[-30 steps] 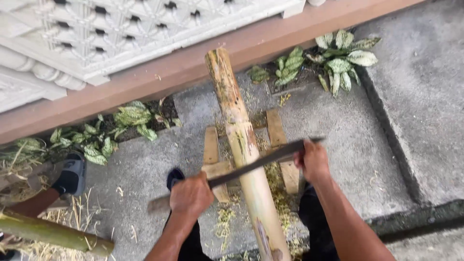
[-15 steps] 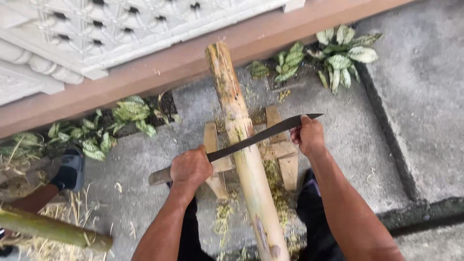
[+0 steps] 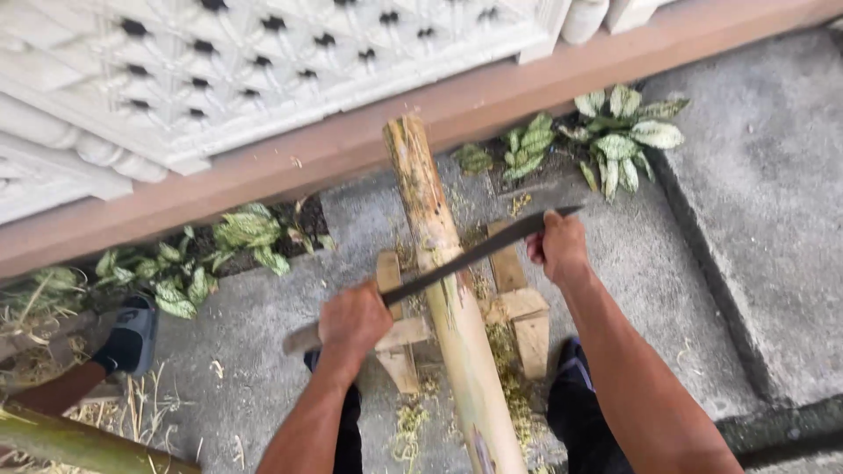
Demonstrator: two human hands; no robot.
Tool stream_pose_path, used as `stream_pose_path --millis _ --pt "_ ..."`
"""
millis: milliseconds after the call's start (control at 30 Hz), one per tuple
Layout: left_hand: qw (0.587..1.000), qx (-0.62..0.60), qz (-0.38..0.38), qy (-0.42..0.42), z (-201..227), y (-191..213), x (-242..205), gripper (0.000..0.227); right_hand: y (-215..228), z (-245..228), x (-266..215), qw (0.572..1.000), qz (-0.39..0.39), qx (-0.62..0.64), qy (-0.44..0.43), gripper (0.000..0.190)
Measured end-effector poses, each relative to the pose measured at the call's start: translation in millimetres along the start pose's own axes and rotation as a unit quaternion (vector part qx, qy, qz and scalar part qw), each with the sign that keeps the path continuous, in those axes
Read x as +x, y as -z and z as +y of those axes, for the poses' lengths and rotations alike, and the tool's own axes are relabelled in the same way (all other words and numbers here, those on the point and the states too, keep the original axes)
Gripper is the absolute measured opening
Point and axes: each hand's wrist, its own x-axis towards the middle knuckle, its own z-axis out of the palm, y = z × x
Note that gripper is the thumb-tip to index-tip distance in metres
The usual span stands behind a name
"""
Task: Shaving the outer layer of a bamboo pole using a large blade.
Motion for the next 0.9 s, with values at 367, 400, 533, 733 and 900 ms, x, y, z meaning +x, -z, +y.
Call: stream_pose_path --millis 367,400,533,733,900 --pt "0.993 0.017 -0.100 0.065 -2.5 6.3 -42.9 0.026 4.3 26.5 -52.3 0.999 0.031 0.005 -0.033 0.025" --pt "0.993 0.016 -0.093 0.075 0.6 19.0 -19.7 0.023 -4.4 11.3 -27.9 0.999 0.001 -0.020 0.027 0.025" --pt "1.000 0.019 0.021 -0.006 -14.7 -3.3 -13.4 0.020 -1.8 8.1 -24.0 1.000 -0.010 -0.003 0.022 0.037" --pt "0.992 0.015 -0.121 0.039 -8.0 4.5 -32.9 0.029 8.2 28.5 -49.3 1.000 0.019 -0.007 -0.019 0.025" --pt "0.999 -0.014 0.011 0.033 -4.2 13.4 12.4 0.025 -20.3 -2.3 13.2 0.994 -0.022 0.009 0.107 0.044"
